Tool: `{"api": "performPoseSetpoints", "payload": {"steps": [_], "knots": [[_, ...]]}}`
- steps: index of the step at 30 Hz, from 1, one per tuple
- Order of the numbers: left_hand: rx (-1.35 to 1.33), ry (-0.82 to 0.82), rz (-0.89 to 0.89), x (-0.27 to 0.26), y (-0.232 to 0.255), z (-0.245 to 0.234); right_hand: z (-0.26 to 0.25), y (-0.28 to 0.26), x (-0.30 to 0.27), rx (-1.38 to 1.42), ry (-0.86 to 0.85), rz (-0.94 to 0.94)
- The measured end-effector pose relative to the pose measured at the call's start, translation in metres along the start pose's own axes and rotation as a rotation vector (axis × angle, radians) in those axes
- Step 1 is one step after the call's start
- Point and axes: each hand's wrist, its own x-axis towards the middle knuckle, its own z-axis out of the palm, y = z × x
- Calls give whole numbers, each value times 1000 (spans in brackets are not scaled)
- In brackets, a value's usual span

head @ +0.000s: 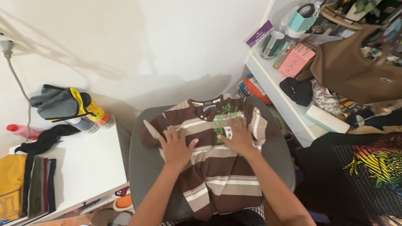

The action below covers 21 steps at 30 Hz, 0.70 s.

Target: The recorder is folding a brown striped polo shirt on a grey flat surface.

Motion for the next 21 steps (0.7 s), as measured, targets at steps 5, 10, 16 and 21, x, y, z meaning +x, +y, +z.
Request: {"api": "performPoseSetpoints", "payload": {"steps": [5,10,16,21], "knots": [[-46,-105,-18,44,-45,31,30,34,38,28,213,-173],[-13,-31,33,14,-45,28,20,37,-23,20,319,-69],[-137,-96,230,21,-41,10,51,58,-29,-121,333,-114],[-45,92,86,6,-51,20,15,58,-44,97,457,58]]}}
